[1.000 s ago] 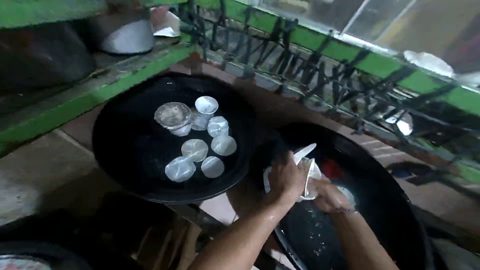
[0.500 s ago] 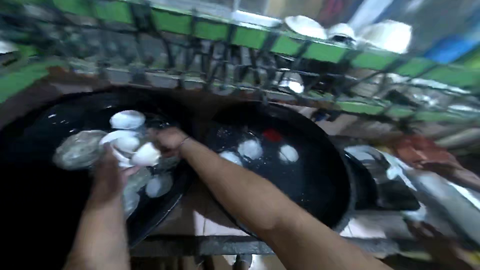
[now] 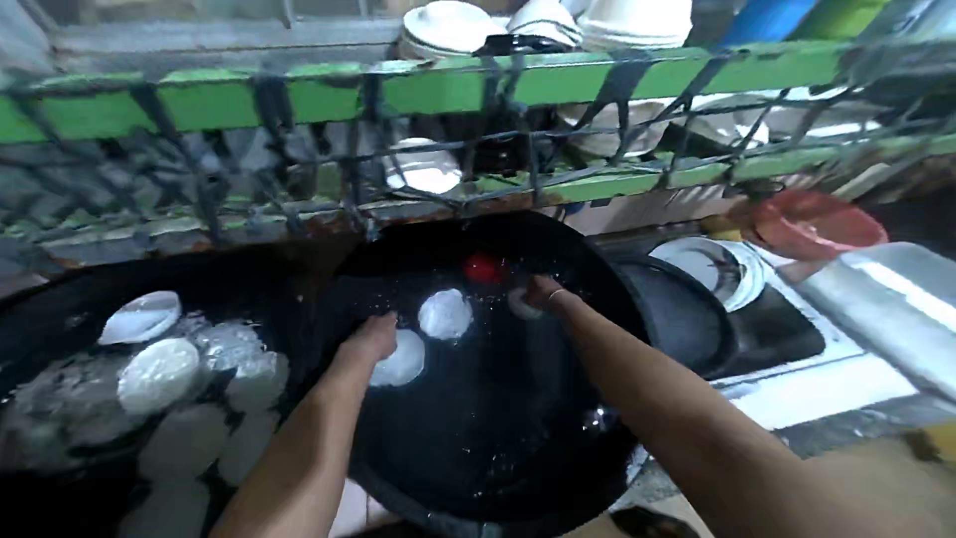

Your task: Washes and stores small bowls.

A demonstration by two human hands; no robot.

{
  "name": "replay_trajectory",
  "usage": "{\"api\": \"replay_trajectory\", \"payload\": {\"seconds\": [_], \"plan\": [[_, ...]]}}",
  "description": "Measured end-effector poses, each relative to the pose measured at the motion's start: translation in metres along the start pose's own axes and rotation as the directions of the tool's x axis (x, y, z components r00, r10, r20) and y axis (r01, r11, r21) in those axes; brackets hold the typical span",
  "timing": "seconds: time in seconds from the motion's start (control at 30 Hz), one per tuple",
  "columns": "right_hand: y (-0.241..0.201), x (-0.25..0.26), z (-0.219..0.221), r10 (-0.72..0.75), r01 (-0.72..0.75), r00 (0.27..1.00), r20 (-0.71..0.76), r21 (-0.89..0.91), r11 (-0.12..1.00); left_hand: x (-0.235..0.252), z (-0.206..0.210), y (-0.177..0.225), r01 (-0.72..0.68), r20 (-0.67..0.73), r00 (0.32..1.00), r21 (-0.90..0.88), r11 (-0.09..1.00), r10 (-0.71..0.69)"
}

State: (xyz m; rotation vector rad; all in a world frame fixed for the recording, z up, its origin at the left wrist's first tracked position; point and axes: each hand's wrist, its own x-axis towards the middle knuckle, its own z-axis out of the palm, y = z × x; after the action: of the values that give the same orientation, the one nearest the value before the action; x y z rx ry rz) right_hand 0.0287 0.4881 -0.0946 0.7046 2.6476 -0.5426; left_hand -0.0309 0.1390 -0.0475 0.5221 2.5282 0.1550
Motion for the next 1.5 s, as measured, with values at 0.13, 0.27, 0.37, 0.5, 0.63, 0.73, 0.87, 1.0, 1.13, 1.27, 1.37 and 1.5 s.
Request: {"api": "replay_trajectory", "payload": {"seconds": [0.13,0.27,0.37,0.5,0.63,0.73,0.87,1.0,1.13,1.27,1.37,1.5], "plan": [[0.017,0.003,0.026,0.036,-0.043,0.998,0.045,0.16,0.986,0.015,0.034,0.017,0.183,0.088,0.975,0.207,0.961,-0.205],[-0.007,-0.031,-0.01,-0.067,0.071,0.997,-0.043,0.092,0.993,-0.006,0.027,0.031,0.165,0.037,0.982,0.299,0.94,-0.185],[-0.021,-0.018,-0.037,-0.163,0.181,0.973,-0.163,0.105,0.978,-0.007,-0.01,0.036,0.206,0.023,0.975,0.299,0.932,-0.223],[-0.049,0.026,-0.054,-0.196,0.2,0.98,-0.04,0.106,0.974,0.017,-0.036,0.025,0.195,-0.011,0.979,-0.205,0.959,-0.201],[-0.067,0.08,-0.009,-0.293,0.282,0.955,0.043,0.177,0.943,0.056,-0.002,0.041,0.161,0.006,0.982,-0.554,0.817,-0.189],[-0.072,0.072,0.017,-0.262,0.247,0.965,-0.001,0.338,0.908,0.067,0.022,0.068,0.197,0.058,0.977,-0.607,0.77,-0.204],[-0.059,0.043,0.028,-0.235,0.228,0.971,-0.039,0.428,0.875,0.058,0.04,0.098,0.145,-0.058,0.973,-0.601,0.786,-0.224],[-0.042,0.028,0.024,-0.276,0.326,0.942,-0.19,0.335,0.884,0.034,0.029,0.102,0.189,-0.155,0.952,-0.383,0.904,-0.265],[-0.056,0.011,0.012,-0.418,0.53,0.779,-0.468,0.133,0.838,-0.003,-0.005,0.089,-0.011,-0.437,0.893,-0.252,0.968,-0.104],[-0.118,-0.029,-0.011,-0.534,0.661,0.538,-0.652,-0.066,0.747,-0.055,-0.053,0.044,-0.049,-0.652,0.75,-0.223,0.974,-0.112],[-0.195,-0.075,-0.016,-0.553,0.729,0.468,-0.689,-0.054,0.683,-0.101,-0.073,-0.014,-0.036,-0.711,0.634,-0.421,0.906,-0.305],[-0.314,-0.127,0.01,-0.645,0.825,0.466,-0.606,0.034,0.564,-0.172,-0.078,-0.109,0.143,-0.545,0.638,-0.61,0.78,-0.544]]}}
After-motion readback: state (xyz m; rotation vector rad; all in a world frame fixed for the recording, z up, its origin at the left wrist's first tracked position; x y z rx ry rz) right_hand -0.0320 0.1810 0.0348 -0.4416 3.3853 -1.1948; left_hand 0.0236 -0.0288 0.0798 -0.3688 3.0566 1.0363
